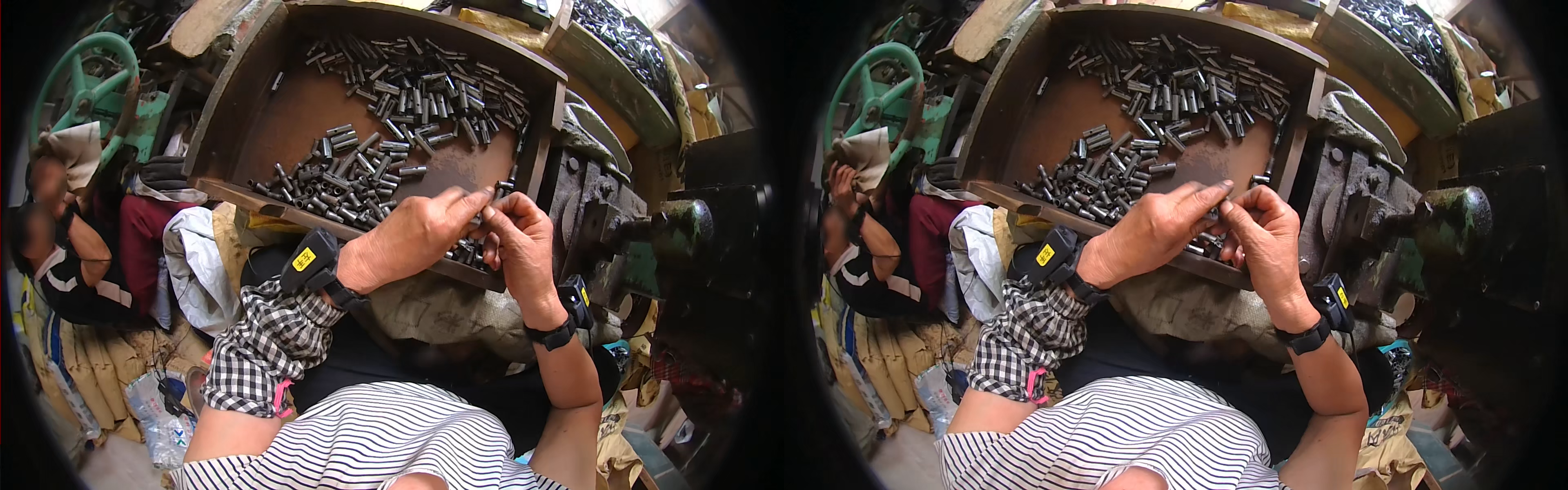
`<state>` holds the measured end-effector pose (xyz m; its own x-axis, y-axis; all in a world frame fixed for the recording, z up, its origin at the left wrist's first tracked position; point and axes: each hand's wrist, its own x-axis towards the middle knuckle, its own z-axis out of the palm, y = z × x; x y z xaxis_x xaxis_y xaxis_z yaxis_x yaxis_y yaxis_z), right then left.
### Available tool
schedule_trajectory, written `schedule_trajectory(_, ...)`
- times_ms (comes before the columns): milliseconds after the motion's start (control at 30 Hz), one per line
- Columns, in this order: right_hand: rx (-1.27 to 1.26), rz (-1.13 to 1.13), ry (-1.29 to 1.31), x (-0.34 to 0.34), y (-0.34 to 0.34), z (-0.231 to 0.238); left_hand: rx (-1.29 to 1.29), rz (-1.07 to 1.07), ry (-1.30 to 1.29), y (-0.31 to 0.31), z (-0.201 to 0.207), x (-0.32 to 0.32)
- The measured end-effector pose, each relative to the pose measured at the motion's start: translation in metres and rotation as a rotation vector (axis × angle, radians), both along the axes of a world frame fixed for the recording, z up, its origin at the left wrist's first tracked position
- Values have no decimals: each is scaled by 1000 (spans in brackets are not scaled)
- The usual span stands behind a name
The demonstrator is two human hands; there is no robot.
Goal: Manually inserting metal cylinders into a press machine for processing on a fabrication floor.
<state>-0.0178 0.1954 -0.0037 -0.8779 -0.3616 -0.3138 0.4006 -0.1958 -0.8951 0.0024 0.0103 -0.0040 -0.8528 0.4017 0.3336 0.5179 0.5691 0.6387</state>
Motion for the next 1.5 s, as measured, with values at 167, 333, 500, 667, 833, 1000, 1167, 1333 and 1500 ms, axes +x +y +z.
schedule_trajectory(167,231,200,61,-26,-5,3,151,6,81,-7,-4,-7)
schedule_trajectory(333,719,156,1048,-66,-41,-17,1145,270,-855,-40,1,-12)
schedule_trajectory(500,1077,255,1299,-72,-78,-38,1125,415,-716,-58,2,-10)
schedule_trajectory(667,1248,213,1274,-76,-95,-38,455,304,-547,-60,-3,-3)
schedule_trajectory(833,1122,191,1176,-73,-81,-25,-170,271,-190,-51,-9,3)
schedule_trajectory(1000,840,123,993,-44,-47,-8,-453,157,-187,-41,-14,-4)
schedule_trajectory(1167,614,102,568,4,-6,2,-493,139,-142,-33,-19,-9)
schedule_trajectory(1333,370,14,312,21,19,3,-327,190,-196,-23,-15,-11)
schedule_trajectory(1500,87,-88,113,14,24,4,626,97,-894,-9,-3,-15)
